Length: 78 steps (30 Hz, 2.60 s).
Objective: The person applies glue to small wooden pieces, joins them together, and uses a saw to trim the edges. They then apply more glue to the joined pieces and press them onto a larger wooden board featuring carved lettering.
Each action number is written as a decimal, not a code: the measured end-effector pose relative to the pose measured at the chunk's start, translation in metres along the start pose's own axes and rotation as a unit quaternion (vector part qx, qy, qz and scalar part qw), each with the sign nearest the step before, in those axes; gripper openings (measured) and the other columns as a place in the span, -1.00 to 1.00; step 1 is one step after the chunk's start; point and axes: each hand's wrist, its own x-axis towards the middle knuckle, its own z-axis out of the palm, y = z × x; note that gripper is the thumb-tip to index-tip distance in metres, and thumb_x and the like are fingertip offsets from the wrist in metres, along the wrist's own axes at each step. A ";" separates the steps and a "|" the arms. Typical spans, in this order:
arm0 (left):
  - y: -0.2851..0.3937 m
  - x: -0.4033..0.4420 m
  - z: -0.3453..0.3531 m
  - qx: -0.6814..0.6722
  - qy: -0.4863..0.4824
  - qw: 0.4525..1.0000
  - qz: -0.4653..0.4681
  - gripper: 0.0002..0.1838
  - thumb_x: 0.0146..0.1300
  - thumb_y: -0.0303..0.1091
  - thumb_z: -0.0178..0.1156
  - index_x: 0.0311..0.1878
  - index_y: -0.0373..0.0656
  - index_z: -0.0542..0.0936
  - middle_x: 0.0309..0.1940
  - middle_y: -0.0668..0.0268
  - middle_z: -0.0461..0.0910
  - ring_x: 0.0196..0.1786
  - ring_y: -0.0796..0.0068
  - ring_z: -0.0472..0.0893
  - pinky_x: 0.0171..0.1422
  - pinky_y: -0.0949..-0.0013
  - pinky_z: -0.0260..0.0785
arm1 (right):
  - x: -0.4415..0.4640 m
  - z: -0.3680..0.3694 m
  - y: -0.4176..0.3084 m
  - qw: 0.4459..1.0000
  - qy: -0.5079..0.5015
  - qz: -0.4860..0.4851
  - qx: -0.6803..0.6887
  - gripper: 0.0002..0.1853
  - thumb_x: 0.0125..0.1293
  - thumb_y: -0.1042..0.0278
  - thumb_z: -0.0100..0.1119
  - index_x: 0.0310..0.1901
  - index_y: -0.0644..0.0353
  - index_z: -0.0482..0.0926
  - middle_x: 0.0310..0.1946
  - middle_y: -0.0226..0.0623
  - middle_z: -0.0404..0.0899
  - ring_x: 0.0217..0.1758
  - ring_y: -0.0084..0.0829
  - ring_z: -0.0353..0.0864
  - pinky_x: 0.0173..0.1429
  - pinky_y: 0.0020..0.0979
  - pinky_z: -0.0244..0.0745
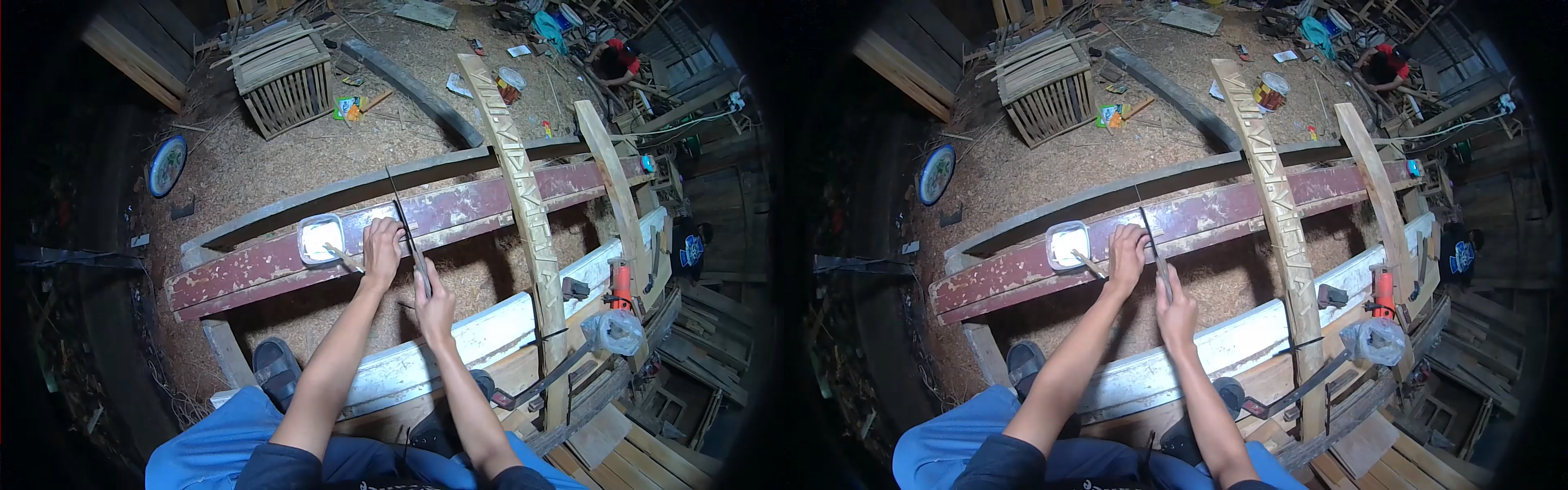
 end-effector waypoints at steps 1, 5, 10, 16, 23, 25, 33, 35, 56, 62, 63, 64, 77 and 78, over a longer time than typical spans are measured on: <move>0.001 -0.001 -0.001 -0.005 0.004 1.000 0.002 -0.91 0.30 -0.48 0.30 -0.18 -0.21 0.73 -0.19 0.22 0.67 -0.01 0.12 0.59 0.12 0.11 0.37 | 0.003 0.001 -0.001 1.000 -0.001 0.002 0.001 -0.57 0.57 0.20 0.21 0.38 0.14 0.58 -0.35 0.22 0.72 -0.26 0.19 0.77 -0.20 0.06 0.59; 0.002 -0.002 -0.001 0.000 0.000 1.000 -0.005 -0.92 0.28 -0.49 0.31 -0.19 -0.21 0.73 -0.19 0.21 0.67 -0.03 0.11 0.59 0.11 0.11 0.38 | -0.014 0.001 0.014 1.000 0.005 -0.020 -0.017 -0.57 0.58 0.17 0.20 0.37 0.14 0.59 -0.36 0.23 0.71 -0.28 0.22 0.76 -0.21 0.08 0.58; 0.001 -0.003 -0.002 -0.011 0.006 1.000 -0.009 -0.92 0.27 -0.50 0.31 -0.19 -0.21 0.72 -0.20 0.22 0.67 -0.02 0.12 0.59 0.11 0.11 0.37 | 0.012 -0.003 -0.013 1.000 0.004 -0.003 0.019 -0.59 0.56 0.24 0.22 0.34 0.19 0.61 -0.33 0.25 0.73 -0.28 0.20 0.78 -0.20 0.03 0.61; 0.004 -0.001 -0.002 -0.010 -0.001 1.000 -0.009 -0.92 0.27 -0.50 0.31 -0.19 -0.19 0.73 -0.18 0.23 0.67 0.00 0.13 0.59 0.12 0.11 0.38 | -0.021 -0.004 0.004 0.997 0.054 -0.054 0.015 -0.59 0.59 0.23 0.19 0.31 0.31 0.61 -0.32 0.22 0.72 -0.28 0.21 0.76 -0.22 0.04 0.58; 0.003 -0.002 -0.003 -0.011 -0.014 1.000 -0.006 -0.92 0.29 -0.46 0.32 -0.19 -0.19 0.74 -0.18 0.23 0.68 0.00 0.11 0.59 0.14 0.10 0.36 | -0.009 0.015 0.012 0.996 0.065 -0.063 0.014 -0.61 0.58 0.24 0.19 0.32 0.20 0.62 -0.22 0.19 0.75 -0.24 0.18 0.78 -0.17 0.01 0.61; 0.002 0.000 -0.004 -0.015 -0.017 1.000 -0.013 -0.89 0.31 -0.43 0.31 -0.17 -0.21 0.74 -0.17 0.21 0.69 0.01 0.09 0.58 0.14 0.09 0.35 | -0.018 0.002 -0.005 0.994 0.064 -0.060 0.066 -0.60 0.59 0.22 0.19 0.34 0.17 0.61 -0.23 0.21 0.74 -0.22 0.22 0.76 -0.17 0.02 0.61; 0.001 0.002 -0.003 -0.023 -0.018 0.999 -0.014 -0.90 0.32 -0.43 0.31 -0.18 -0.22 0.74 -0.20 0.18 0.67 0.00 0.09 0.58 0.11 0.08 0.36 | -0.015 0.011 0.010 0.994 0.072 -0.077 0.030 -0.59 0.57 0.26 0.20 0.35 0.17 0.61 -0.30 0.26 0.72 -0.24 0.23 0.77 -0.18 0.04 0.61; 0.002 0.001 -0.002 -0.024 -0.022 0.999 -0.015 -0.90 0.33 -0.44 0.29 -0.18 -0.22 0.74 -0.20 0.19 0.67 -0.01 0.08 0.58 0.11 0.09 0.36 | -0.021 0.004 0.013 0.998 0.049 -0.028 0.026 -0.60 0.57 0.25 0.21 0.33 0.18 0.62 -0.31 0.27 0.71 -0.25 0.24 0.76 -0.18 0.04 0.61; 0.005 -0.002 -0.001 -0.001 -0.005 1.000 -0.017 -0.91 0.29 -0.48 0.31 -0.17 -0.17 0.73 -0.18 0.25 0.67 0.00 0.14 0.59 0.16 0.11 0.36 | 0.012 -0.003 -0.019 0.999 -0.018 0.040 0.000 -0.58 0.57 0.21 0.22 0.35 0.18 0.61 -0.33 0.26 0.71 -0.26 0.18 0.78 -0.19 0.00 0.60; 0.007 -0.002 -0.001 0.011 0.001 1.000 -0.015 -0.92 0.30 -0.46 0.30 -0.18 -0.18 0.73 -0.17 0.24 0.67 0.00 0.14 0.59 0.16 0.10 0.36 | -0.015 0.000 0.009 0.997 0.053 -0.045 0.044 -0.60 0.57 0.22 0.21 0.33 0.15 0.63 -0.30 0.26 0.72 -0.24 0.20 0.78 -0.19 0.00 0.60; 0.008 -0.005 0.001 0.011 0.000 1.000 -0.016 -0.92 0.30 -0.46 0.30 -0.18 -0.18 0.73 -0.17 0.24 0.67 0.00 0.14 0.59 0.16 0.10 0.36 | -0.018 -0.001 0.011 0.998 0.047 -0.037 0.028 -0.61 0.57 0.23 0.21 0.32 0.18 0.63 -0.29 0.27 0.72 -0.24 0.19 0.78 -0.20 0.00 0.60; 0.006 -0.004 0.002 0.010 0.002 1.000 -0.013 -0.92 0.30 -0.46 0.30 -0.18 -0.18 0.73 -0.17 0.24 0.67 0.00 0.14 0.59 0.16 0.11 0.36 | -0.005 -0.005 -0.003 1.000 0.013 0.000 0.019 -0.61 0.57 0.24 0.21 0.31 0.20 0.63 -0.31 0.27 0.71 -0.25 0.19 0.78 -0.20 -0.02 0.61; 0.004 -0.003 -0.002 0.004 -0.011 1.000 -0.006 -0.92 0.28 -0.47 0.32 -0.18 -0.16 0.72 -0.16 0.25 0.67 0.04 0.16 0.59 0.19 0.13 0.35 | 0.013 -0.003 -0.016 0.999 -0.024 0.044 -0.011 -0.59 0.56 0.30 0.22 0.36 0.18 0.60 -0.31 0.25 0.73 -0.23 0.23 0.78 -0.15 0.03 0.63; 0.006 -0.004 -0.002 0.002 -0.005 1.000 0.001 -0.92 0.28 -0.47 0.31 -0.18 -0.16 0.72 -0.16 0.26 0.67 0.04 0.17 0.59 0.19 0.13 0.35 | -0.001 0.002 0.001 0.999 0.019 -0.007 0.027 -0.59 0.56 0.27 0.22 0.36 0.18 0.60 -0.30 0.25 0.73 -0.25 0.24 0.77 -0.17 0.04 0.62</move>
